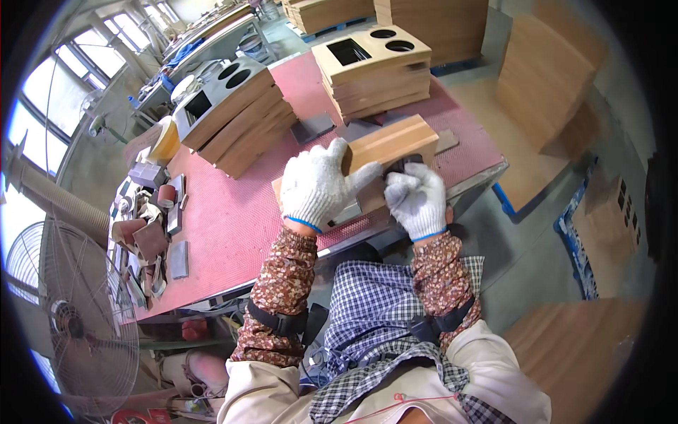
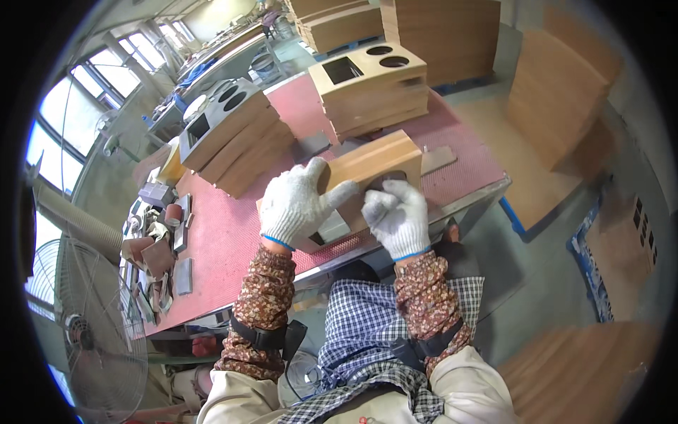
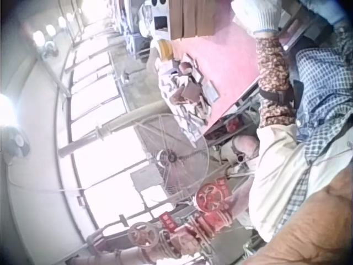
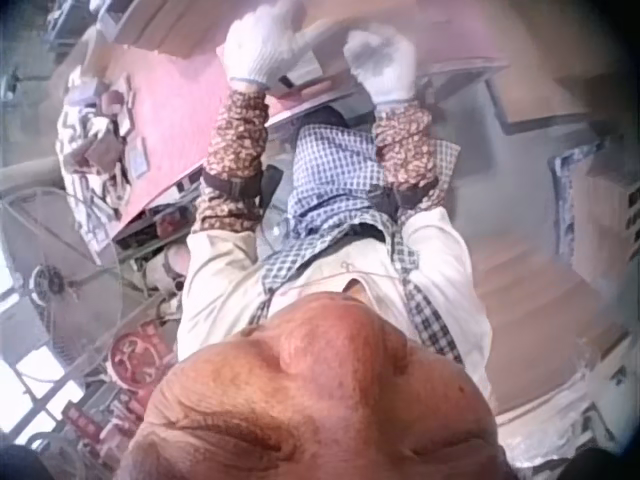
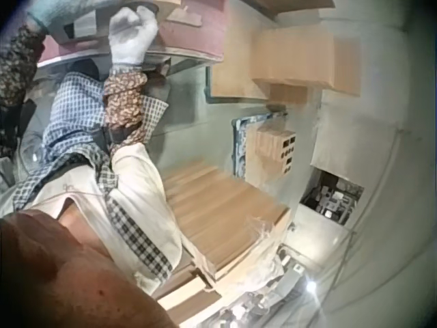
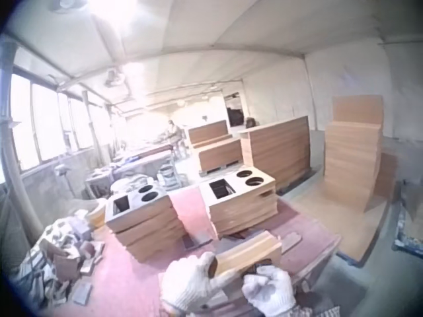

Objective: Sanding the interior and exterior edges of holes in wooden speaker boxes using a sanding tool.

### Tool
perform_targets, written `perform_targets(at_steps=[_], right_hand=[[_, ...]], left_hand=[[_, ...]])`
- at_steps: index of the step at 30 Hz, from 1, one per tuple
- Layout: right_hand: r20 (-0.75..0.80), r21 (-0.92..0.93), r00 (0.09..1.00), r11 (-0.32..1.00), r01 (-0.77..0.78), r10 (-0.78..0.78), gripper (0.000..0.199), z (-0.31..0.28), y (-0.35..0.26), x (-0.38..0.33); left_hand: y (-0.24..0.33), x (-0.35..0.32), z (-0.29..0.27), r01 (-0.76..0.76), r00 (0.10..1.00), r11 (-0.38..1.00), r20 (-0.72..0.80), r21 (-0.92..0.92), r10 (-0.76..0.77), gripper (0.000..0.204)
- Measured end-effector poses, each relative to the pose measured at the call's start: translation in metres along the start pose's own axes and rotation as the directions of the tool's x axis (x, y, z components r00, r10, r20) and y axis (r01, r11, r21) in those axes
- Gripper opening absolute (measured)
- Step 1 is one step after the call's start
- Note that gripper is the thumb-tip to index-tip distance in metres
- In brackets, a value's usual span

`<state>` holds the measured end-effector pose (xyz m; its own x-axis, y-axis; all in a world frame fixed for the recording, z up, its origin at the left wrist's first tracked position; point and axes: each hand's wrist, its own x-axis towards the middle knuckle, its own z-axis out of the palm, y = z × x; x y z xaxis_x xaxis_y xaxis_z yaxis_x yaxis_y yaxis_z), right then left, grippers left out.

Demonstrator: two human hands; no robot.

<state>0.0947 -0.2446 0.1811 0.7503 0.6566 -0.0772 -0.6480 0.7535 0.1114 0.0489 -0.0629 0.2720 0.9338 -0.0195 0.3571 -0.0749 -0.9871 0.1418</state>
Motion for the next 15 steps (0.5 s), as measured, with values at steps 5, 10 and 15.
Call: perform_targets(at_steps=[5, 10, 15], right_hand=[[0.075, -0.996, 0.930, 0.008, 0.083, -0.359, 0.013, 0.009, 0.002, -0.003], [0.252, 0.151, 0.958, -0.983, 0.101, 0.138, 0.019, 0.016, -0.040, -0.002], [0.294, -0.310, 0.952, -0.951, 0.013, -0.083, 0.015, 0.011, -0.012, -0.007]], left_hand=[[0.010, 0.005, -0.011, 0.062, 0.991, 0.996, 0.115, 0.064, -0.069, 0.066], [0.009, 0.002, -0.007, 0.100, 0.983, 0.995, 0.149, 0.023, -0.102, 0.065], [0.011, 0.003, -0.015, 0.108, 0.980, 0.993, 0.161, 0.056, -0.116, 0.064]])
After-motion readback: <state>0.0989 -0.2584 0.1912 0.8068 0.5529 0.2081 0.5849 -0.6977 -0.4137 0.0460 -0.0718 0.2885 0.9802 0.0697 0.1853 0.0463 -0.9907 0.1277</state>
